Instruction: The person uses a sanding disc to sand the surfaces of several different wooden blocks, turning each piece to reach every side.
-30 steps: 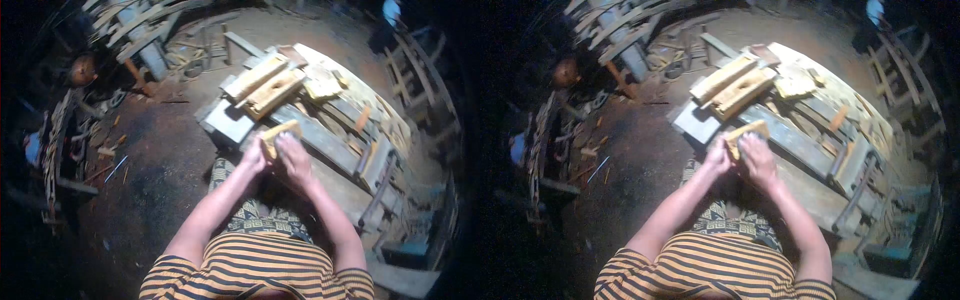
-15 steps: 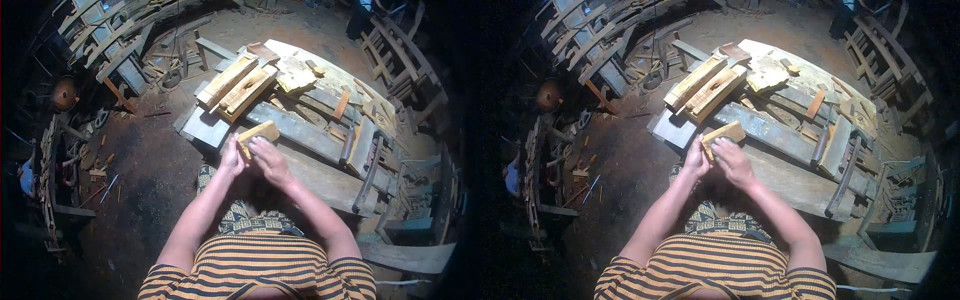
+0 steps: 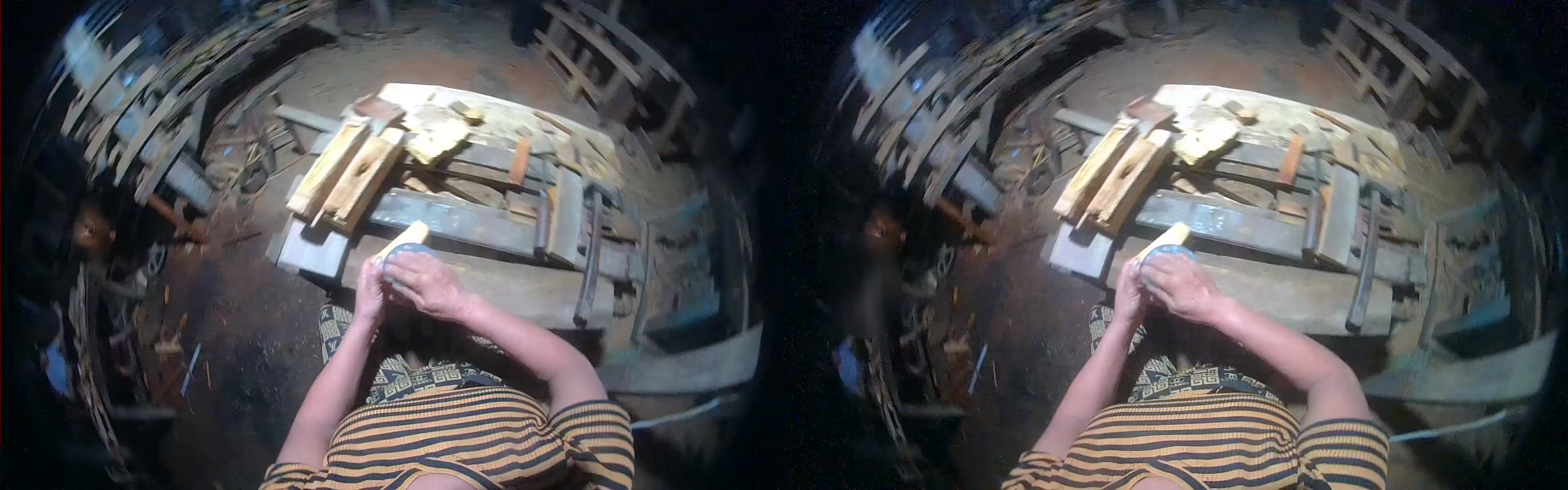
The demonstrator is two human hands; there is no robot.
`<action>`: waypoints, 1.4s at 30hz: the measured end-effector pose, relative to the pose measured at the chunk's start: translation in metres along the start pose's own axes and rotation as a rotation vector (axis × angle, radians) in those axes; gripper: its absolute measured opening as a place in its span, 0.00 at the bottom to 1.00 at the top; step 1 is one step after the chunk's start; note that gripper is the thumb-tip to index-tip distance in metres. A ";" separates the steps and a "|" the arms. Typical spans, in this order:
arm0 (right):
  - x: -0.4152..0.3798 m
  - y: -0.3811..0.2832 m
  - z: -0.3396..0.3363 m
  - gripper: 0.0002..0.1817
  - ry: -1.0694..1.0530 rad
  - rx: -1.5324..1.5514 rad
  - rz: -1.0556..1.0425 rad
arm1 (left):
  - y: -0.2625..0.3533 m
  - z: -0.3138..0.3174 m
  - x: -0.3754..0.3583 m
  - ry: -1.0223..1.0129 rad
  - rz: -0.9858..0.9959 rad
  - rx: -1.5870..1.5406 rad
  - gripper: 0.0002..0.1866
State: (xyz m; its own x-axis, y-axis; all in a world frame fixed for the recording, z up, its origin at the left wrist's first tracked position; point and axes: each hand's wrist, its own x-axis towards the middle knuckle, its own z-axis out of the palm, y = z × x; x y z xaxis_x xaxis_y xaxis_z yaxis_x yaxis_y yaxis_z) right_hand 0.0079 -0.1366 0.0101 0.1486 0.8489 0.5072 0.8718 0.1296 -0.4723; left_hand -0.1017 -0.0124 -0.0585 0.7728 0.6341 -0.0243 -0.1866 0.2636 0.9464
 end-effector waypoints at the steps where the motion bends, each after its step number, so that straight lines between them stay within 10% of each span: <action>1: -0.004 -0.001 -0.005 0.16 -0.011 0.010 -0.024 | 0.006 0.006 -0.002 0.031 0.017 0.026 0.22; 8: -0.056 0.031 -0.046 0.16 0.307 -0.022 0.296 | 0.015 0.014 -0.003 0.052 -0.123 -0.061 0.22; 21: -0.136 0.023 -0.046 0.24 0.000 -0.253 0.317 | 0.018 -0.004 -0.022 0.139 -0.365 -0.226 0.22; 35: -0.140 0.021 -0.053 0.26 0.023 -0.222 0.398 | 0.098 -0.004 -0.018 0.144 -0.044 -0.112 0.26; 42: -0.143 0.022 -0.056 0.26 0.011 -0.257 0.386 | 0.098 0.044 0.027 -0.079 -0.531 -0.338 0.24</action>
State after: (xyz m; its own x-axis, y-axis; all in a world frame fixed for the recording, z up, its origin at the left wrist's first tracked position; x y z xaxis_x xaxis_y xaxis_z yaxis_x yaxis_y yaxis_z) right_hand 0.0316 -0.2840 -0.0327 0.4885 0.8046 0.3376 0.8390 -0.3268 -0.4351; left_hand -0.0722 -0.0018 0.0476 0.8527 0.3015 -0.4266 0.0633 0.7509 0.6573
